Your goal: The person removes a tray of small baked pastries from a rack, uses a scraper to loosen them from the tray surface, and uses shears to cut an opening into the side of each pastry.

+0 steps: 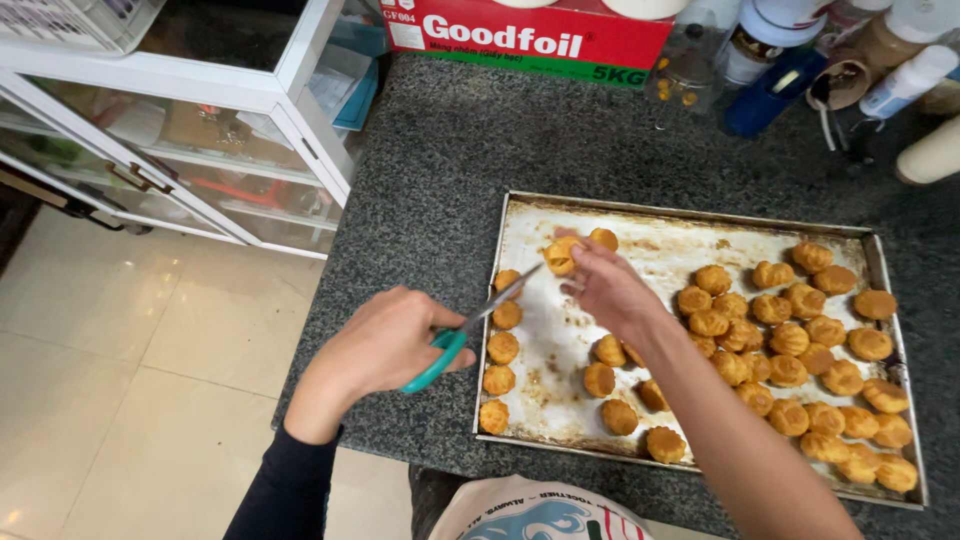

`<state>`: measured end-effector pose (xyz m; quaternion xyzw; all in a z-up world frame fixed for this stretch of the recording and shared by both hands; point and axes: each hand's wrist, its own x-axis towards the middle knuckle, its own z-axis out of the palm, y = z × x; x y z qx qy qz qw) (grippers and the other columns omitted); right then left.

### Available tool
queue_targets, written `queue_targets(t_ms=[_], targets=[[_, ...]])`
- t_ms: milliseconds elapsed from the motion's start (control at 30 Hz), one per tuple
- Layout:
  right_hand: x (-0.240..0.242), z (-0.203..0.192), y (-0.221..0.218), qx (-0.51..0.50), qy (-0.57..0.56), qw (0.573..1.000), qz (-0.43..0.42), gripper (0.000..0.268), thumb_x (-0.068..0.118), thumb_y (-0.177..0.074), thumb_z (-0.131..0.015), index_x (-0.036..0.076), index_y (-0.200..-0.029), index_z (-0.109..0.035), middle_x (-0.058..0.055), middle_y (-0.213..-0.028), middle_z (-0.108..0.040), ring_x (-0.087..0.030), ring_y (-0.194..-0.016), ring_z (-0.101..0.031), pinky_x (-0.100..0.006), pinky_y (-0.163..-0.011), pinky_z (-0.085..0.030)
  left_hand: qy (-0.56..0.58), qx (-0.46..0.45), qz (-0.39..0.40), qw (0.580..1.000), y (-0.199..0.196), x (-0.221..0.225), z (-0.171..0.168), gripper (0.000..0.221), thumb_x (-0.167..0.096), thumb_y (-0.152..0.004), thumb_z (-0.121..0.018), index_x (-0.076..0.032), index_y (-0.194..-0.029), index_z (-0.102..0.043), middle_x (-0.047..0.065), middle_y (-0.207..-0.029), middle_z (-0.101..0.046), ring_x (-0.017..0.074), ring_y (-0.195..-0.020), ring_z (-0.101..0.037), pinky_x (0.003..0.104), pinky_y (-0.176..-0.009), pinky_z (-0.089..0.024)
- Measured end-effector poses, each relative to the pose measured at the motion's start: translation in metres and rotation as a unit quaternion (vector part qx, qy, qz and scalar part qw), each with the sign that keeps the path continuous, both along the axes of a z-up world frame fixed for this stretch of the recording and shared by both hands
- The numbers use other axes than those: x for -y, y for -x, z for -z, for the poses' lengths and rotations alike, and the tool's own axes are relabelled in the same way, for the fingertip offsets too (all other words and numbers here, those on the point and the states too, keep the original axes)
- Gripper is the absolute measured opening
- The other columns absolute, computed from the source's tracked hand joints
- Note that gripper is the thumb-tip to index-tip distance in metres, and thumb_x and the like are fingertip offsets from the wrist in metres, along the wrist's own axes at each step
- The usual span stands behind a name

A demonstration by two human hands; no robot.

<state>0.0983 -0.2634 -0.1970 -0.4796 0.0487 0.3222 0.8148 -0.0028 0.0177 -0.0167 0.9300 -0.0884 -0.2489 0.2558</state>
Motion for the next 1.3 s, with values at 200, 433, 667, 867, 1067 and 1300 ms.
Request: queue_targets(t_ms=[200, 433, 667, 867, 1067, 1300], targets=[[-0.018, 0.067, -0.041, 0.141, 0.248, 0.958, -0.013, 0.047, 0.019, -0.083, -0.076, 0.01, -0.127, -0.063, -0.006, -0.125, -0.064, -0.013, -0.111, -0.064, -0.03, -0.096, -0.051, 0.001, -0.025, -0.107, 0.994, 0.004, -0.019, 0.025, 0.046, -0.044, -0.071, -0.085, -0.015, -0.107, -0.08, 0.014, -0.068, -0.07, 0.0295, -0.063, -0.073, 0.041, -0.064, -0.054], [-0.056, 0.132, -0.067, 0.245, 0.393, 0.886, -0.018, 0.046, 0.021, -0.081, -0.082, 0.006, -0.121, -0.067, -0.006, -0.11, -0.071, -0.014, -0.092, -0.068, -0.029, -0.084, -0.057, 0.008, -0.037, -0.125, 0.991, -0.001, -0.022, 0.042, 0.048, -0.044, -0.071, -0.085, -0.014, -0.109, -0.08, 0.016, -0.061, -0.064, 0.0295, -0.055, -0.065, 0.042, -0.058, -0.049], [-0.032, 0.114, -0.054, 0.252, 0.419, 0.87, 0.061, 0.045, 0.024, -0.084, -0.076, 0.007, -0.124, -0.065, -0.005, -0.111, -0.071, -0.012, -0.089, -0.07, -0.03, -0.081, -0.058, 0.028, -0.035, -0.127, 0.991, -0.011, -0.026, 0.056, 0.052, -0.045, -0.072, -0.085, -0.011, -0.11, -0.078, 0.015, -0.06, -0.065, 0.0275, -0.054, -0.067, 0.04, -0.058, -0.051], [0.034, 0.083, -0.058, 0.498, 0.649, 0.566, 0.104, 0.054, 0.025, -0.077, -0.085, 0.007, -0.124, -0.065, -0.02, -0.12, -0.065, -0.04, -0.106, -0.059, -0.049, -0.09, -0.052, 0.04, -0.024, -0.105, 0.993, -0.022, -0.015, 0.06, 0.05, -0.045, -0.073, -0.083, -0.012, -0.11, -0.079, 0.015, -0.058, -0.063, 0.03, -0.052, -0.064, 0.042, -0.056, -0.047], [0.052, 0.09, -0.074, 0.406, 0.597, 0.691, -0.034, 0.064, 0.024, -0.081, -0.08, 0.015, -0.142, -0.061, -0.017, -0.118, -0.065, -0.034, -0.105, -0.061, -0.048, -0.093, -0.054, 0.028, -0.019, -0.095, 0.995, -0.031, -0.003, 0.058, 0.048, -0.044, -0.074, -0.083, -0.011, -0.11, -0.079, 0.016, -0.058, -0.061, 0.0286, -0.053, -0.062, 0.043, -0.057, -0.047], [0.031, 0.036, -0.068, 0.056, 0.224, 0.973, 0.023, 0.058, 0.03, -0.092, -0.069, 0.016, -0.146, -0.05, -0.011, -0.114, -0.067, -0.022, -0.099, -0.066, -0.039, -0.085, -0.056, 0.068, -0.015, -0.113, 0.991, -0.029, -0.003, 0.054, 0.052, -0.044, -0.074, -0.083, -0.01, -0.113, -0.078, 0.013, -0.057, -0.063, 0.0227, -0.05, -0.061, 0.039, -0.058, -0.05]])
